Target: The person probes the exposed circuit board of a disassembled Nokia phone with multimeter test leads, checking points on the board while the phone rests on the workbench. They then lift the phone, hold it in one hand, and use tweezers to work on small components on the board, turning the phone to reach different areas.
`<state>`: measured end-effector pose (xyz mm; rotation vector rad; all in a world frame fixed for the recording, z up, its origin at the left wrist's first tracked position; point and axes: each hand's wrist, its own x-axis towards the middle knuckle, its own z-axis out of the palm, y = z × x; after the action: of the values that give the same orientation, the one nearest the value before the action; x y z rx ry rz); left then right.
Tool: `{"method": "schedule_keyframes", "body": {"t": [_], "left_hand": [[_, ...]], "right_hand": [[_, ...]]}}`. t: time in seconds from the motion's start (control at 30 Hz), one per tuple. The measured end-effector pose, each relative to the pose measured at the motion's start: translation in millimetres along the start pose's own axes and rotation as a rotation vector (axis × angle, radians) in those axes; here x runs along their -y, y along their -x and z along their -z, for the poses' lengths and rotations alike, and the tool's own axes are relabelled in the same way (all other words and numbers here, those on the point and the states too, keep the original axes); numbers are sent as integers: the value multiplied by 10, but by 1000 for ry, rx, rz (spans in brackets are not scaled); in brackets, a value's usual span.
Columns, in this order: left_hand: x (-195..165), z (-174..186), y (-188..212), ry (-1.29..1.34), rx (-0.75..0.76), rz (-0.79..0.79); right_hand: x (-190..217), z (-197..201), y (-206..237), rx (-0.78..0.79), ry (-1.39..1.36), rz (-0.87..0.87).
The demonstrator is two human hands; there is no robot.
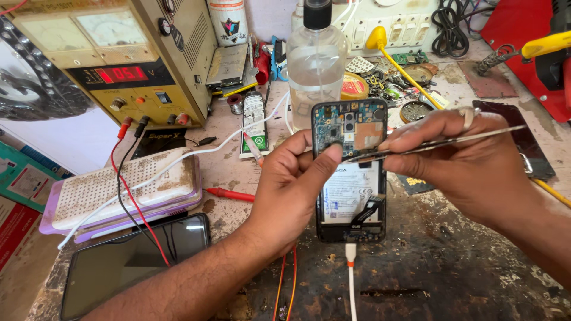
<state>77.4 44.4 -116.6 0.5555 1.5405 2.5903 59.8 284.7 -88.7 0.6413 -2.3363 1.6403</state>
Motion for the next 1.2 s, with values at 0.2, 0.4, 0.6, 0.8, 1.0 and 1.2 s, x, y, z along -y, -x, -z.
{"method": "schedule_keyframes", "body": {"t": [0.2, 0.4, 0.6, 0.8, 1.0, 1.2], "left_hand": [[-11, 28, -12, -128, 28, -90], [-3, -14, 9, -152, 42, -77], [-21, -108, 102, -235, 68, -78], [-9, -153, 138, -332, 87, -102], [-55, -133, 147, -289, 158, -106], [-115, -128, 126, -270, 187, -124]], "right_hand": [[89, 166, -111, 111, -553, 172], [40, 235, -118, 21, -672, 27], [-11, 142, -81, 51, -614, 17], [36, 125, -59, 71, -584, 47], [115, 162, -49, 80, -608, 68], [160, 236, -55, 105, -623, 112]]}}
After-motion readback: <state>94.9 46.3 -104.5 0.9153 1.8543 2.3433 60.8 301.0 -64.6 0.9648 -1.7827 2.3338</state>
